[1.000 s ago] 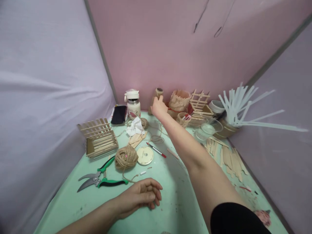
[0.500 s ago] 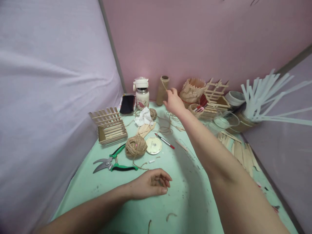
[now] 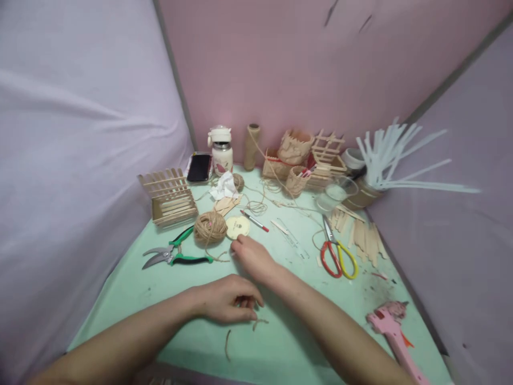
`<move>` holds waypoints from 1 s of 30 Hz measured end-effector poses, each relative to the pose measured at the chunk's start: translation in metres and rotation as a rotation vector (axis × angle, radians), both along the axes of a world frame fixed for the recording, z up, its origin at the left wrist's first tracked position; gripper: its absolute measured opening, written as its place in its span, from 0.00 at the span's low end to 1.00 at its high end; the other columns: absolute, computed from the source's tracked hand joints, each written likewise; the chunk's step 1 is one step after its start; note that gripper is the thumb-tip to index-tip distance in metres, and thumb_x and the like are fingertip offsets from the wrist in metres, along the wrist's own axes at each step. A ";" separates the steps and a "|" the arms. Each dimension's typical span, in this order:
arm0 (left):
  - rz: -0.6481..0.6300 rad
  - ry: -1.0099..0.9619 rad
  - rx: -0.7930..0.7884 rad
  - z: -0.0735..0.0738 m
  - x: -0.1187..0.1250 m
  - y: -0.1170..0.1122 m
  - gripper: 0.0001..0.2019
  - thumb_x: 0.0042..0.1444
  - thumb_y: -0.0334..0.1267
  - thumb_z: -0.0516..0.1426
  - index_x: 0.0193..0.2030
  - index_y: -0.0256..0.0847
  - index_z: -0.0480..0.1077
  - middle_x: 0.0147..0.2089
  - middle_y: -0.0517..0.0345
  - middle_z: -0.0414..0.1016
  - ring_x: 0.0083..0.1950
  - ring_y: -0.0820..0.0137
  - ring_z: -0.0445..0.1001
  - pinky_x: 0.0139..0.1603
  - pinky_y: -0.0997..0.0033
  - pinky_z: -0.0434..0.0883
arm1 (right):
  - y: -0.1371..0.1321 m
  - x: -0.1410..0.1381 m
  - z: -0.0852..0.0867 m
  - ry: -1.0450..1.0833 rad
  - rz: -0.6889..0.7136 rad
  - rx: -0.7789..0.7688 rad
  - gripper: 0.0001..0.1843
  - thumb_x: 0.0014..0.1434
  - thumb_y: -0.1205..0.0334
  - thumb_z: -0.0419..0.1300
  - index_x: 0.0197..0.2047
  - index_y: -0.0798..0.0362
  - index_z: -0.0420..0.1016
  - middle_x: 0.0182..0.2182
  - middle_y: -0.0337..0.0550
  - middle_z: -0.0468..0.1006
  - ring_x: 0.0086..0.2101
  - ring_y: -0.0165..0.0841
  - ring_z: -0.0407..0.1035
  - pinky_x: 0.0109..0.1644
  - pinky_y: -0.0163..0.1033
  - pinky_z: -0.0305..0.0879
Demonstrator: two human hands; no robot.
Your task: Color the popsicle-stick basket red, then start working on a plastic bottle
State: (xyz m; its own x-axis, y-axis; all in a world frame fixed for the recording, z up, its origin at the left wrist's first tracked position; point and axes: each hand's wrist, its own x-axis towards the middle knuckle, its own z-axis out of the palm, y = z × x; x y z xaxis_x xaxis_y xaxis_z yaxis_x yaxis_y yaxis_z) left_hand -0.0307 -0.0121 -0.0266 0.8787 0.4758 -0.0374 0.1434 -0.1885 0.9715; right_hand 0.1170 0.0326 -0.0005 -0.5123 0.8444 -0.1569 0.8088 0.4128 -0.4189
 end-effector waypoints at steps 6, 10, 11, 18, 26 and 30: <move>0.034 0.142 -0.017 0.053 -0.006 0.009 0.16 0.62 0.48 0.65 0.51 0.40 0.83 0.36 0.54 0.82 0.35 0.69 0.75 0.37 0.73 0.69 | -0.002 0.034 -0.004 0.369 -0.289 0.045 0.08 0.67 0.70 0.59 0.44 0.52 0.78 0.41 0.46 0.81 0.42 0.38 0.74 0.50 0.42 0.69; 0.065 0.145 0.243 0.105 0.022 0.058 0.11 0.64 0.44 0.64 0.47 0.42 0.84 0.41 0.54 0.85 0.41 0.66 0.80 0.43 0.72 0.72 | -0.009 0.063 0.007 0.813 -0.647 0.172 0.12 0.69 0.58 0.57 0.50 0.51 0.78 0.42 0.47 0.82 0.41 0.39 0.76 0.49 0.44 0.72; 0.102 0.159 0.326 0.114 0.035 0.078 0.10 0.63 0.42 0.63 0.45 0.41 0.84 0.42 0.54 0.86 0.42 0.66 0.80 0.45 0.71 0.73 | -0.012 0.065 0.008 0.898 -0.692 0.187 0.13 0.69 0.54 0.57 0.49 0.51 0.79 0.42 0.47 0.83 0.42 0.40 0.76 0.47 0.44 0.72; 0.478 0.664 0.835 0.138 0.157 0.223 0.16 0.68 0.33 0.55 0.53 0.36 0.84 0.55 0.44 0.86 0.57 0.63 0.82 0.58 0.71 0.73 | -0.025 0.065 0.009 1.085 -0.798 0.206 0.14 0.64 0.50 0.61 0.43 0.50 0.82 0.35 0.44 0.81 0.34 0.37 0.73 0.38 0.41 0.71; 0.476 0.925 0.827 0.128 0.233 0.283 0.19 0.60 0.39 0.67 0.55 0.30 0.83 0.55 0.28 0.84 0.61 0.51 0.82 0.60 0.65 0.77 | -0.038 0.067 0.016 1.156 -0.700 0.243 0.09 0.66 0.55 0.62 0.43 0.47 0.83 0.33 0.41 0.80 0.33 0.35 0.72 0.39 0.39 0.71; 0.487 0.993 0.789 0.123 0.246 0.293 0.18 0.60 0.39 0.67 0.55 0.31 0.83 0.56 0.29 0.84 0.60 0.52 0.83 0.58 0.65 0.78 | -0.042 0.068 0.018 1.184 -0.684 0.217 0.09 0.66 0.54 0.62 0.43 0.47 0.83 0.32 0.40 0.79 0.32 0.35 0.71 0.39 0.39 0.72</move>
